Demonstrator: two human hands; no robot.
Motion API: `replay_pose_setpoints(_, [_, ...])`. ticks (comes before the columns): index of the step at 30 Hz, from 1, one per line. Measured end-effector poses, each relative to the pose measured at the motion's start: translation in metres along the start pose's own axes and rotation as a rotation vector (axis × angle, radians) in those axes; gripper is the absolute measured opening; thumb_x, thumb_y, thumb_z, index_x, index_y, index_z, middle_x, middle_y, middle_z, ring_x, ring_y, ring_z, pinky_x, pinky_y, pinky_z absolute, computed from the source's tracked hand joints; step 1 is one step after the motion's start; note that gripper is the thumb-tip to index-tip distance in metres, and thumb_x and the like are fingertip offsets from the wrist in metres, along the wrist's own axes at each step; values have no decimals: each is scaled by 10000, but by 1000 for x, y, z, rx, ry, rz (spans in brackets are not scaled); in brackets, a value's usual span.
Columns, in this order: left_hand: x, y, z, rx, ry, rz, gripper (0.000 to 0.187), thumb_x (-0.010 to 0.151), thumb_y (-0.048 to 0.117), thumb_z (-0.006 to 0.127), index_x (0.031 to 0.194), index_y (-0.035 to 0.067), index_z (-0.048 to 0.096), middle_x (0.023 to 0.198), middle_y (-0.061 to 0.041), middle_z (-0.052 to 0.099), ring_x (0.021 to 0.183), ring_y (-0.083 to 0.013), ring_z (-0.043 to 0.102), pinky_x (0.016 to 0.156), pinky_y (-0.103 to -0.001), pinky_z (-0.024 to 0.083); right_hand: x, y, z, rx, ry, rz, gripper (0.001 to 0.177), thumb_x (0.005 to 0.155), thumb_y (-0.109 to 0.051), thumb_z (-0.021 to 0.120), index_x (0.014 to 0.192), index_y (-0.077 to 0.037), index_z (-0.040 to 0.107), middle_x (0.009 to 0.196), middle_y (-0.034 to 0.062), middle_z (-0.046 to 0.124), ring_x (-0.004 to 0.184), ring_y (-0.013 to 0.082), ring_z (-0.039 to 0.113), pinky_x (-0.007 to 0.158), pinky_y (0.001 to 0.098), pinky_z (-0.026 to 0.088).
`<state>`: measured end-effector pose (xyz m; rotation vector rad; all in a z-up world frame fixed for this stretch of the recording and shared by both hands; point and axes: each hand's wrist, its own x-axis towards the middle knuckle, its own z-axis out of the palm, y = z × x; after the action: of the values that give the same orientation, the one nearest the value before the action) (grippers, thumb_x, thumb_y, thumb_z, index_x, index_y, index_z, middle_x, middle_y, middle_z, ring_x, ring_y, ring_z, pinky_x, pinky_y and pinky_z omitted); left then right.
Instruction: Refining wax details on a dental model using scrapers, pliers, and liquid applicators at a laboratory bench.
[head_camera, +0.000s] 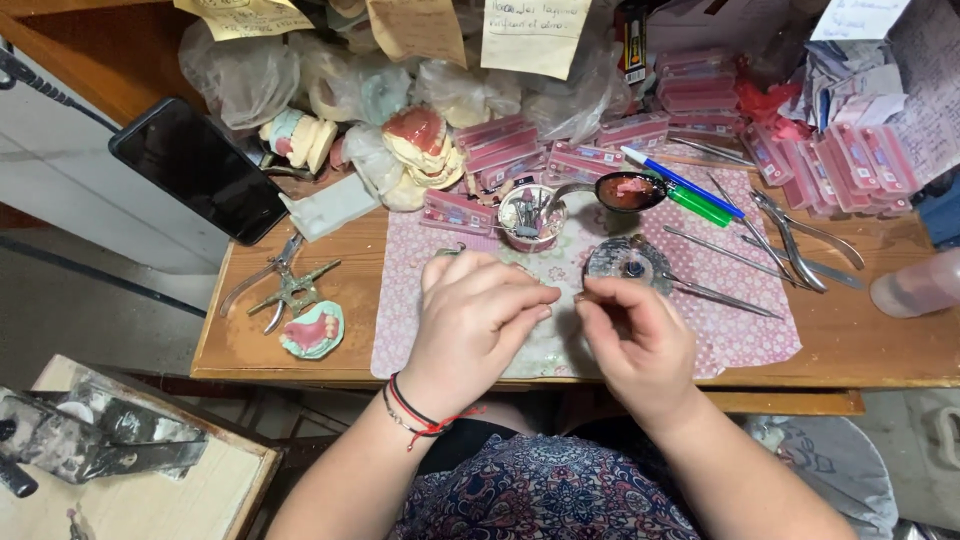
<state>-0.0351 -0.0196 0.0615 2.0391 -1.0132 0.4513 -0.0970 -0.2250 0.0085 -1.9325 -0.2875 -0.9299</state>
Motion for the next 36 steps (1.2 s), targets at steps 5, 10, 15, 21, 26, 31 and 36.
replay_pose_setpoints(5, [3, 2, -1, 66, 25, 55, 71, 931, 290, 772, 995, 263, 784, 938, 100, 723, 1012, -166, 625, 930, -395, 353, 2, -4, 16, -65, -23, -268, 231, 897, 18, 766, 925, -52, 547, 837, 111, 773, 606, 309, 689, 588, 429, 589])
replay_pose_setpoints(10, [5, 3, -8, 74, 16, 190, 75, 975, 257, 713, 931, 212, 754, 914, 68, 691, 982, -188, 628, 873, -406, 361, 9, -19, 11, -280, -69, -511, 203, 940, 0, 714, 888, -76, 532, 848, 92, 751, 610, 281, 670, 523, 376, 585])
replay_pose_setpoints(15, [-2, -1, -3, 188, 58, 306, 168, 1037, 310, 598, 964, 219, 718, 952, 53, 660, 980, -200, 627, 856, -407, 372, 7, -20, 5, -78, -151, -285, 175, 890, -8, 766, 973, -35, 615, 851, 101, 770, 655, 292, 721, 552, 405, 604])
replay_pose_setpoints(21, [-5, -6, -5, 120, 152, 355, 240, 1064, 369, 559, 1000, 229, 744, 962, 48, 656, 925, -192, 614, 828, -388, 359, -11, -17, 3, 627, -244, 646, 210, 906, -61, 722, 1077, 55, 688, 808, 140, 760, 675, 159, 723, 589, 309, 654])
replay_pose_setpoints(26, [-9, -8, 2, 133, 221, 438, 331, 1103, 389, 487, 1003, 233, 761, 960, 51, 663, 887, -177, 604, 804, -370, 357, -16, -8, 7, 943, -277, 892, 222, 940, -90, 660, 964, 130, 666, 668, 220, 690, 518, 245, 716, 429, 371, 648])
replay_pose_setpoints(31, [-11, -10, 3, 185, 221, 485, 273, 1105, 312, 524, 968, 230, 745, 931, 46, 665, 873, -180, 600, 839, -382, 343, -23, 7, 9, 843, -288, 848, 87, 890, 3, 674, 909, 81, 638, 604, 218, 671, 433, 181, 634, 376, 308, 582])
replay_pose_setpoints(36, [-19, -29, -7, 215, 185, 355, 155, 1060, 277, 613, 1005, 227, 749, 982, 57, 708, 956, -208, 627, 896, -430, 353, -11, 3, 13, 414, -320, 755, 80, 873, -71, 754, 848, -6, 716, 599, 86, 631, 514, 135, 566, 493, 269, 526])
